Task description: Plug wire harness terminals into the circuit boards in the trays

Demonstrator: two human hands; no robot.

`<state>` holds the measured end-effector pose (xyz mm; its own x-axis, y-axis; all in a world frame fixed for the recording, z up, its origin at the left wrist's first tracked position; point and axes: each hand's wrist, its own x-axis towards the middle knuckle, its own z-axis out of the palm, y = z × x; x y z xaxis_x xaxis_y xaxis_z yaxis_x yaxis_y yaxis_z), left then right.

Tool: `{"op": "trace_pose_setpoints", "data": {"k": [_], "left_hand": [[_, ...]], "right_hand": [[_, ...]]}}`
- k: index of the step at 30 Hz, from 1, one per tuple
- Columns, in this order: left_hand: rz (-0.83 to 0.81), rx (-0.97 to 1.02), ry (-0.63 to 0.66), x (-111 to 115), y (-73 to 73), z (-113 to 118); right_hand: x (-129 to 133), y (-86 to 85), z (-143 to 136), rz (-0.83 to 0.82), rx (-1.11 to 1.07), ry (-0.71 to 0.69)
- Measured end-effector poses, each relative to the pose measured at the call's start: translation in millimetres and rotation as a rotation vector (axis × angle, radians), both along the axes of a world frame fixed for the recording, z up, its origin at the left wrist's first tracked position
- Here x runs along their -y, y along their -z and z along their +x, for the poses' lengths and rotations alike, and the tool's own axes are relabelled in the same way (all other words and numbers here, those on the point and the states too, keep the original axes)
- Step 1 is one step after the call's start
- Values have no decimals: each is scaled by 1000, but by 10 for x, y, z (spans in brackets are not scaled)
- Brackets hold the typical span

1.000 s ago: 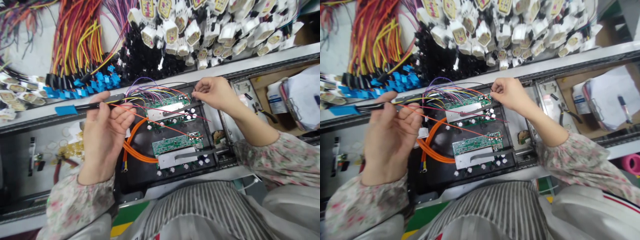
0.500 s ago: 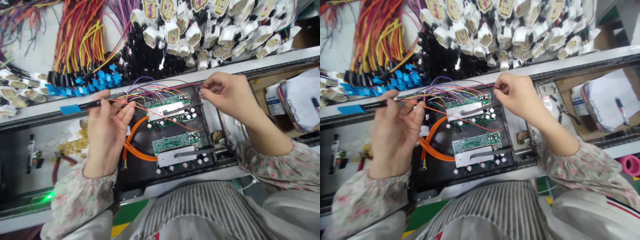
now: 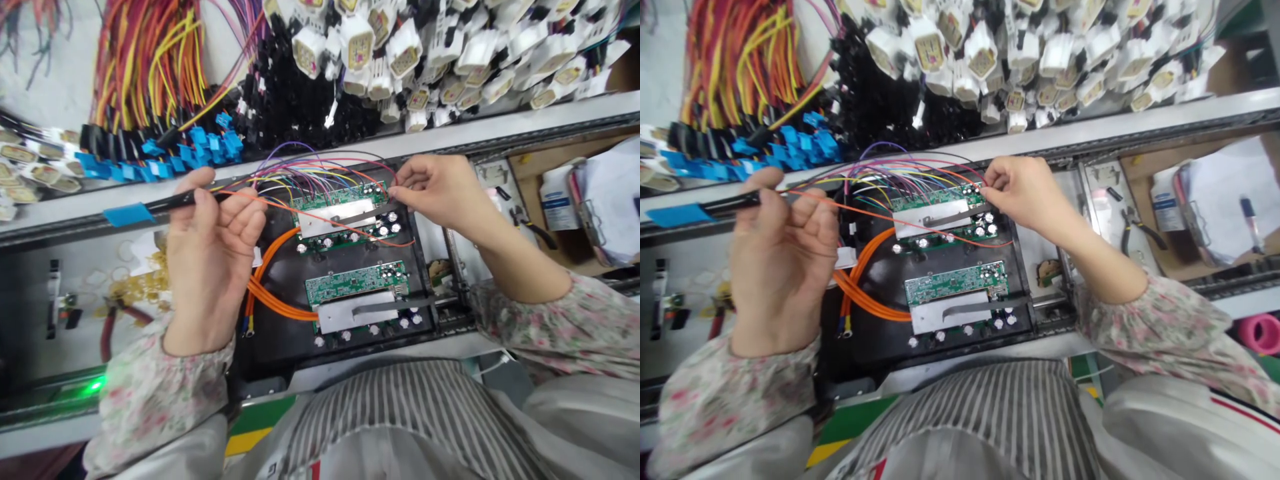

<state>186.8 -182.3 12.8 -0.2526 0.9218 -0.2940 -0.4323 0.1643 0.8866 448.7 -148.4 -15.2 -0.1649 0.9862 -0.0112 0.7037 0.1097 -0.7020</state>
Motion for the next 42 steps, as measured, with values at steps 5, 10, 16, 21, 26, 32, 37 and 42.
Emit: {"op": "trace_pose_setpoints", "data": {"k": [5, 10, 16, 21, 26, 32, 37, 42], "left_hand": [[90, -23, -38, -45, 99, -19], [93, -6, -47, -47, 132, -40], [117, -5, -9, -28, 126, -48], [115, 8, -10, -31, 138, -50], [143, 21, -8, -35, 159, -65], [103, -18, -72, -64, 146, -46], [108, -14, -80, -74, 134, -26], [58, -14, -126, -79, 134, -32]], "right_hand": [[-1, 4, -15, -48, -62, 5], [-20, 11, -18, -90, -103, 16], [-25, 54, -16, -97, -101, 27], [-58, -41, 6, -115, 13, -41], [-145, -171, 140, -125, -11, -12], [-185, -44, 80, -72, 22, -17], [-187, 6, 55, -92, 90, -59], [-112, -163, 15, -49, 253, -57]]}}
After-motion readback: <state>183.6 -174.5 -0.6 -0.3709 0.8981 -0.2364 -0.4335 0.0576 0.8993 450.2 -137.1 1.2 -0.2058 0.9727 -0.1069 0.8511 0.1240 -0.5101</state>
